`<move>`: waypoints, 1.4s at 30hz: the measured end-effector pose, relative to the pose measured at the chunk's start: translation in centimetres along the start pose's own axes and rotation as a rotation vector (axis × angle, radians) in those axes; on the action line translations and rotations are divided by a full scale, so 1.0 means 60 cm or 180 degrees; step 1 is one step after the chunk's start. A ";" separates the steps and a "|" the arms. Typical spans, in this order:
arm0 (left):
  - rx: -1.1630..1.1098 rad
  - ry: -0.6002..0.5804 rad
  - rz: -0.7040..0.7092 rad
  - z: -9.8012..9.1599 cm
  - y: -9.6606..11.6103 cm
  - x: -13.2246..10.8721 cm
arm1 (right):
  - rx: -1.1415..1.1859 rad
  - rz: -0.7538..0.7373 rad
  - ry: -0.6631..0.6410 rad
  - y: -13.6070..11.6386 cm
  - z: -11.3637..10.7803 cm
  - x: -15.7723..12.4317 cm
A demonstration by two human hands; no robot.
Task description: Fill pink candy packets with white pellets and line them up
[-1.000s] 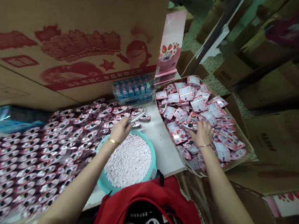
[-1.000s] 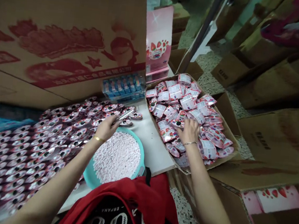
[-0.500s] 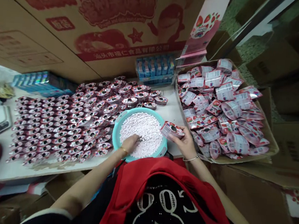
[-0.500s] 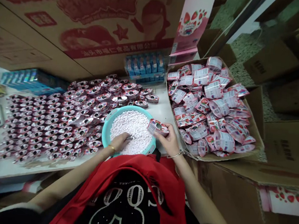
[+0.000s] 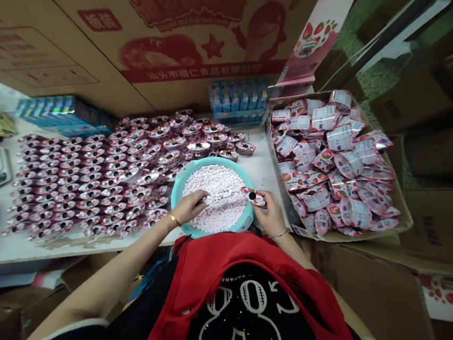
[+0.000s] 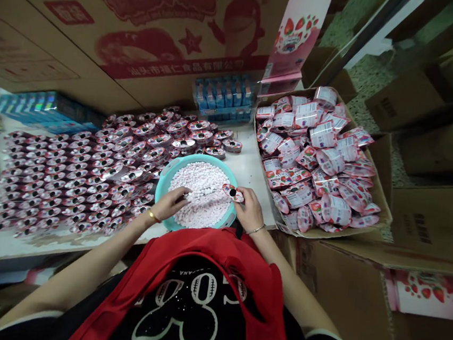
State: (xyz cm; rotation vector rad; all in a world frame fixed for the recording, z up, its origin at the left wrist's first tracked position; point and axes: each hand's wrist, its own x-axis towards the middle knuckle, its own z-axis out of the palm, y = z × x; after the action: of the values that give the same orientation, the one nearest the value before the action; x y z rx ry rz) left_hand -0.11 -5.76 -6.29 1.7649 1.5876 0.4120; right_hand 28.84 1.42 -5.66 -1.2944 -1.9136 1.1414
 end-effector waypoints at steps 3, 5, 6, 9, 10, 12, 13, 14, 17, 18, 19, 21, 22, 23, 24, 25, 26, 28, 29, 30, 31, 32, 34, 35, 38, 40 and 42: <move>0.0215 -0.0096 0.0137 -0.053 0.034 -0.009 | -0.0231 -0.0294 -0.0235 -0.003 0.025 0.011; 0.0492 -0.0226 0.0173 -0.076 0.060 -0.007 | -0.0254 -0.0471 -0.0362 -0.006 0.042 0.018; 0.0669 -0.0305 0.0165 -0.085 0.073 -0.005 | -0.0246 -0.0547 -0.0402 -0.008 0.050 0.020; 0.1260 -0.0532 -0.0012 -0.104 0.114 0.006 | -0.0221 -0.0685 -0.0428 -0.013 0.067 0.024; 0.1457 -0.0590 -0.0108 -0.108 0.128 0.009 | -0.0218 -0.0704 -0.0415 -0.013 0.071 0.024; 0.1829 -0.0691 -0.0261 -0.114 0.158 0.015 | -0.0206 -0.0737 -0.0380 -0.012 0.075 0.024; 0.2001 -0.0731 -0.0294 -0.116 0.173 0.018 | -0.0195 -0.0762 -0.0360 -0.010 0.077 0.024; 0.2160 -0.0765 -0.0288 -0.117 0.188 0.019 | -0.0184 -0.0794 -0.0345 -0.009 0.079 0.023; 0.2522 -0.0795 -0.0163 -0.117 0.223 0.022 | -0.0142 -0.0873 -0.0296 -0.003 0.084 0.023; 0.2589 -0.0782 -0.0108 -0.118 0.228 0.022 | -0.0122 -0.0882 -0.0275 -0.001 0.085 0.024; 0.2622 -0.0750 -0.0058 -0.119 0.228 0.021 | -0.0097 -0.0884 -0.0255 0.001 0.086 0.024; 0.2585 -0.0606 -0.0042 -0.120 0.209 0.018 | -0.0027 -0.0853 -0.0188 0.005 0.085 0.025; 0.2527 -0.0517 -0.0102 -0.119 0.188 0.016 | 0.0019 -0.0810 -0.0130 0.008 0.082 0.025; 0.2465 -0.0449 -0.0233 -0.116 0.162 0.014 | 0.0068 -0.0746 -0.0051 0.010 0.079 0.024; 0.2397 -0.0427 -0.0427 -0.110 0.131 0.012 | 0.0118 -0.0663 0.0047 0.013 0.074 0.024; 0.2296 -0.0448 -0.0644 -0.099 0.097 0.012 | 0.0165 -0.0567 0.0154 0.016 0.069 0.023; 0.2181 -0.0512 -0.0865 -0.084 0.064 0.012 | 0.0205 -0.0468 0.0257 0.020 0.063 0.023; 0.1838 -0.0631 -0.1084 -0.043 0.009 0.020 | 0.0273 -0.0298 0.0404 0.027 0.052 0.022; 0.1684 -0.0664 -0.1085 -0.017 -0.011 0.028 | 0.0302 -0.0227 0.0447 0.031 0.047 0.021; 0.1544 -0.0679 -0.1028 0.010 -0.023 0.038 | 0.0326 -0.0162 0.0478 0.034 0.043 0.020; 0.1433 -0.0681 -0.0946 0.036 -0.030 0.050 | 0.0348 -0.0102 0.0501 0.037 0.040 0.020; 0.1337 -0.0676 -0.0861 0.061 -0.032 0.063 | 0.0371 -0.0046 0.0522 0.039 0.038 0.019; 0.1121 -0.0626 -0.0715 0.102 -0.027 0.085 | 0.0419 0.0053 0.0570 0.041 0.036 0.018; 0.1017 -0.0589 -0.0656 0.116 -0.024 0.092 | 0.0444 0.0092 0.0601 0.041 0.035 0.018; 0.0760 -0.0508 -0.0536 0.126 -0.024 0.094 | 0.0498 0.0163 0.0679 0.039 0.033 0.016; 0.0577 -0.0471 -0.0441 0.109 -0.028 0.081 | 0.0496 0.0174 0.0697 0.038 0.031 0.015; 0.0342 -0.0355 -0.0273 0.078 -0.029 0.063 | 0.0456 0.0147 0.0659 0.038 0.030 0.015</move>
State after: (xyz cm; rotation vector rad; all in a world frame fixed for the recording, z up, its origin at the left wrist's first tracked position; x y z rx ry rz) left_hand 2.42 -3.55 -11.59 1.7602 1.6253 0.1871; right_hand 28.10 2.02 -8.54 -1.3286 -1.6310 1.0995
